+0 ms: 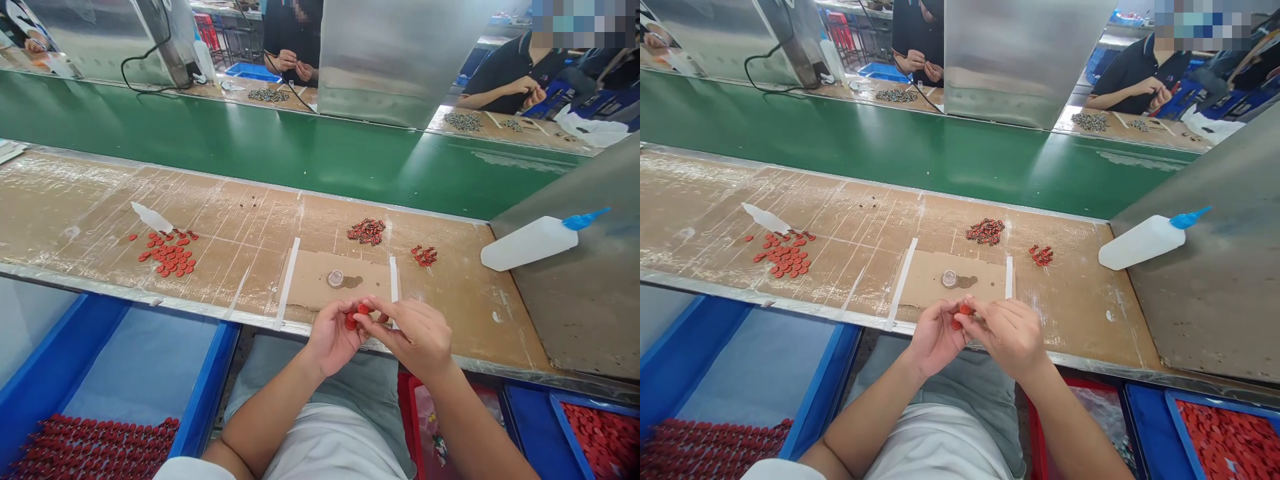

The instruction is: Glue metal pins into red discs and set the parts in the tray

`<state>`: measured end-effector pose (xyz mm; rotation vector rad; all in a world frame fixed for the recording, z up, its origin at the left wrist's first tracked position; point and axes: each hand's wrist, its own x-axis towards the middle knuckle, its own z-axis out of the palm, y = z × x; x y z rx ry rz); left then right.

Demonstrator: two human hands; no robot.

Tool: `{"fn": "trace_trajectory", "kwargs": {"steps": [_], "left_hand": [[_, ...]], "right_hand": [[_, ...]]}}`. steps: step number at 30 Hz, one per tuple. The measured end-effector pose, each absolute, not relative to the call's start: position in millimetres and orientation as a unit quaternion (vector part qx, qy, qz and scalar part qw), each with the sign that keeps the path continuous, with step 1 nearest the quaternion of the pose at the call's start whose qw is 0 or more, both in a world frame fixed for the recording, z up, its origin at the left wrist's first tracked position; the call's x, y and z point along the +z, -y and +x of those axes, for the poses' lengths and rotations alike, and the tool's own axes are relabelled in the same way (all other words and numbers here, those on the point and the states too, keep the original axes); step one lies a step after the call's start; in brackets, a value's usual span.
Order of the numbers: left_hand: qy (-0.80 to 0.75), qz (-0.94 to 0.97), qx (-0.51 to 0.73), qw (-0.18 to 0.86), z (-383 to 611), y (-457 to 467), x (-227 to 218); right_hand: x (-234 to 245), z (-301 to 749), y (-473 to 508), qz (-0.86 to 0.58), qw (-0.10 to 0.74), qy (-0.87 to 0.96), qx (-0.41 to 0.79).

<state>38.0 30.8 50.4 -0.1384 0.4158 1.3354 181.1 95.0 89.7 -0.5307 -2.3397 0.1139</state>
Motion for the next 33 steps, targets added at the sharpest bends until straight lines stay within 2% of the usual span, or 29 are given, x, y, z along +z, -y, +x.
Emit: {"fn": "trace_trajectory", "kwargs": {"steps": [7, 12, 14, 17, 21, 25, 33], "left_hand": [[-0.179, -0.003, 0.593, 0.785, 29.6, -22.6, 44.5], [-0.179, -0.025, 0.609, 0.772, 25.3, -21.7, 37.8], [-0.179, -0.033, 0.623, 0.760, 21.5, -22.4, 36.1], [-0.184, -0.040, 0.646, 0.740, 11.5, -22.4, 35.4], [-0.213, -0.061, 0.678, 0.700, -7.5, -21.5, 37.4], [-0.228, -0.067, 0.727, 0.644, -28.2, -23.4, 35.2], [-0.231, -0.055, 0.780, 0.578, -56.1, -31.9, 19.2]], "right_hand": [[82.5, 182.4, -98.5, -0.179, 0.364, 0.914, 0.028], [85.0, 179.5, -102.4, -0.160, 0.369, 0.914, 0.055], [84.2, 178.0, -117.6, -0.222, 0.384, 0.894, 0.060], [70.6, 173.7, -162.2, -0.401, 0.392, 0.824, 0.082], [36.9, 162.1, -229.6, -0.495, 0.299, 0.803, 0.144], [15.4, 148.0, -261.5, -0.494, 0.211, 0.836, 0.116], [21.7, 148.3, -262.1, -0.479, 0.132, 0.864, 0.084]]}}
